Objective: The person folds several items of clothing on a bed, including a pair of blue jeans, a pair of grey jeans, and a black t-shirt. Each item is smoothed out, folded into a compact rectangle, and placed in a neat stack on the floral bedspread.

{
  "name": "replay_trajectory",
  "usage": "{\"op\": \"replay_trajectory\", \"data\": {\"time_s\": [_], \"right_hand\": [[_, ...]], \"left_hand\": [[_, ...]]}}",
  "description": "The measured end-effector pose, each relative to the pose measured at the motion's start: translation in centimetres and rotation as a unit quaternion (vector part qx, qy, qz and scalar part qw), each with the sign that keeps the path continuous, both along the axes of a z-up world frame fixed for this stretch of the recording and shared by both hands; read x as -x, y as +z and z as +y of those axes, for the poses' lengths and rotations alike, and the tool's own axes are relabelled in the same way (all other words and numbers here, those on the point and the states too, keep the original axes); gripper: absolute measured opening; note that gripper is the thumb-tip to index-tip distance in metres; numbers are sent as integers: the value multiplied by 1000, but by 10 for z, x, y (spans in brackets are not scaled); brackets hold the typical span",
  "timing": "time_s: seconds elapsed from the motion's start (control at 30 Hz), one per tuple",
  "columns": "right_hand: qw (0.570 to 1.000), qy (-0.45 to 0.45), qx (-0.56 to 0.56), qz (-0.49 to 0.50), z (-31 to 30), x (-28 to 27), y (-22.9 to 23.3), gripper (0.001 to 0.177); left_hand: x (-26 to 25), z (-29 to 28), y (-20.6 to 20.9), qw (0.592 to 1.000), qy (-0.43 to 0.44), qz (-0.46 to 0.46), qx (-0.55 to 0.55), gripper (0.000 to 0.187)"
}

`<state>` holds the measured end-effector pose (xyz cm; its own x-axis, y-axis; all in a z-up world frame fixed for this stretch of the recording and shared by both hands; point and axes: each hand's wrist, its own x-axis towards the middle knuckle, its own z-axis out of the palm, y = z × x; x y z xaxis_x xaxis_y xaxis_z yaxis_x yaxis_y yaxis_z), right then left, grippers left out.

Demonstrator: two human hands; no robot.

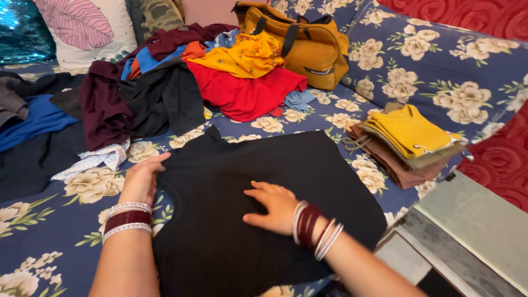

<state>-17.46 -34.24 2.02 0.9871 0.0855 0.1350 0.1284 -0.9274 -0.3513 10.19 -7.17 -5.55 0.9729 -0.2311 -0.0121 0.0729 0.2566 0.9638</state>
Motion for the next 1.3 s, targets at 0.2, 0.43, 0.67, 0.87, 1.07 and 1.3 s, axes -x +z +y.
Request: {"op": "replay_trajectory", "data": {"time_s": [0.2,0.43,0.67,0.87,1.07,1.3], "right_hand": [[967,-79,-188,-152,-18,-111,28,44],[978,-164,-109,-70,2,-233,7,48],[783,64,-603,-137,-40,-335,-44,30],[881,-78,-435,-171,-57,-349,-77,48],[920,-133,-252,-271,-38,-323,-58,33],[949,42,-160,-266,61,-222,2,46]], "left_hand": [[12,-14,28,996,-42,-69,-46,31],[11,-16,37,987,-118,-52,-92,44],[-1,-25,24,969,-19,-245,-10,61],[-6,-22,10,944,49,-221,-240,59],[-4,-17,8,893,107,-255,-356,56],[7,-23,17,840,169,-251,-450,45]]}}
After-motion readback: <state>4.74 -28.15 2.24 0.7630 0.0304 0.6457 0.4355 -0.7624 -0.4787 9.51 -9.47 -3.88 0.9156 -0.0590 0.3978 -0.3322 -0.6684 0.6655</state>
